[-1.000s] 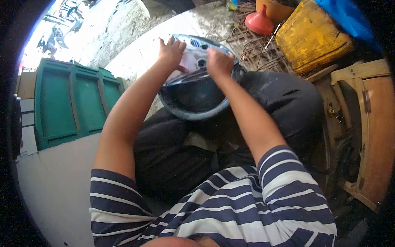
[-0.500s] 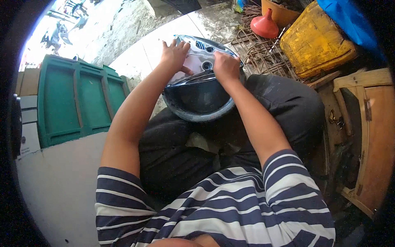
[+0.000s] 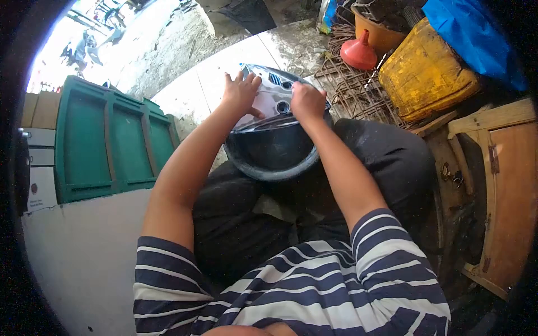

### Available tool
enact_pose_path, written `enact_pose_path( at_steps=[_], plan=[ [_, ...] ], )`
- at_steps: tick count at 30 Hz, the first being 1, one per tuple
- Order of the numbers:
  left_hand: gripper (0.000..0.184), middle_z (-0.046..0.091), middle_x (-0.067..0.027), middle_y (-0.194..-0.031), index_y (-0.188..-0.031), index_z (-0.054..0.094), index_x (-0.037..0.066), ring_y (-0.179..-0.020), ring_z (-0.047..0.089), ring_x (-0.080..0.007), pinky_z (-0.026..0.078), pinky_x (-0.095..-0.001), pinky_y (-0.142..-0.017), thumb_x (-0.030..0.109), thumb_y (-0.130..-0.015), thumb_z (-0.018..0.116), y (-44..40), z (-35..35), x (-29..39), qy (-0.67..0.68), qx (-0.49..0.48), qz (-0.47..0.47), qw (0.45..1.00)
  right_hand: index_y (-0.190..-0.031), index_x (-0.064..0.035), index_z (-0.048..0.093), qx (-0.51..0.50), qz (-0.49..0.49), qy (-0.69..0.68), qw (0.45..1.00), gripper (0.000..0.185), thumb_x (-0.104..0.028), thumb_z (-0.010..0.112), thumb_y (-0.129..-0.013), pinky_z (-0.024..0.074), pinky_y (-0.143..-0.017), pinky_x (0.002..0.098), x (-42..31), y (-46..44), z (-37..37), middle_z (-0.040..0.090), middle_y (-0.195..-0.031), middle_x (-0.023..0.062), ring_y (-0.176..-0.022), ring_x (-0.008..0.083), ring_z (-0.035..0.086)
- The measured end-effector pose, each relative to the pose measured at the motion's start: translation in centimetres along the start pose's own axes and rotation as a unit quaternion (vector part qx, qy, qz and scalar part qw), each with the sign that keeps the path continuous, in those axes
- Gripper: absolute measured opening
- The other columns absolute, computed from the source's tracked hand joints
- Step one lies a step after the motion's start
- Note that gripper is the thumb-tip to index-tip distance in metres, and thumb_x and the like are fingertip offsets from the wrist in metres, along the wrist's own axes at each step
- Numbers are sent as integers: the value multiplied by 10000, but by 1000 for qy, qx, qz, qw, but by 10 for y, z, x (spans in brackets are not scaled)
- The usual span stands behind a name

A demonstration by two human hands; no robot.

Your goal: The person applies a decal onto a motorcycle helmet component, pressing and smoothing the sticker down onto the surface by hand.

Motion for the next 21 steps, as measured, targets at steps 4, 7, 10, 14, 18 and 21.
enact_pose_path(
  at_steps=[4,7,10,14,18,21],
  plan=[
    [1221,520,-51,-1514,-1502,422,128,-1443,455,-317,320,-702,-1150,753,-552,867,4,-10,2,-32,-8,1,999,-976,-111,702,19,-26,-26,999,205,-194,515,-985,457,-806,549,-6,20,5,757,-952,108,-907,334,730],
    [1207,532,-49,-1499,-1482,434,125,-1428,473,-312,317,-709,-1150,757,-548,865,2,-9,1,-18,-1,-2,1000,-966,-111,698,28,-10,-27,999,200,-191,515,-983,456,-806,547,-7,14,1,759,-937,117,-884,339,733],
    [1174,569,-47,-1455,-1445,462,124,-1394,502,-306,306,-733,-1142,732,-535,883,4,-8,1,-8,5,8,1000,-964,-114,697,10,8,-10,1000,193,-174,514,-976,453,-813,549,-5,6,1,759,-903,133,-847,346,735],
    [1183,587,-50,-1429,-1443,471,121,-1383,508,-300,297,-745,-1143,717,-514,897,4,-11,-1,4,13,7,1000,-992,-110,699,0,-4,-12,1000,189,-169,520,-976,458,-838,547,-12,21,2,762,-915,129,-870,345,739],
    [1213,573,-51,-1451,-1477,452,123,-1396,495,-303,283,-750,-1148,715,-518,900,3,-10,-1,9,4,6,1000,-967,-110,705,11,8,-17,1000,188,-169,527,-984,456,-837,524,-13,5,-7,765,-923,113,-881,345,735],
    [1215,562,-50,-1468,-1485,447,127,-1403,488,-303,272,-758,-1147,714,-522,900,3,-10,0,4,4,4,1000,-973,-111,722,-14,9,-6,1000,194,-181,542,-986,457,-838,521,-12,8,-7,769,-929,121,-897,346,735]
  ],
)
Point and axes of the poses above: each hand's wrist, its own y-axis away from the middle knuckle, its own z-axis out of the palm, x = y × z, the point moved 3 cm from there along -y, towards the middle knuckle
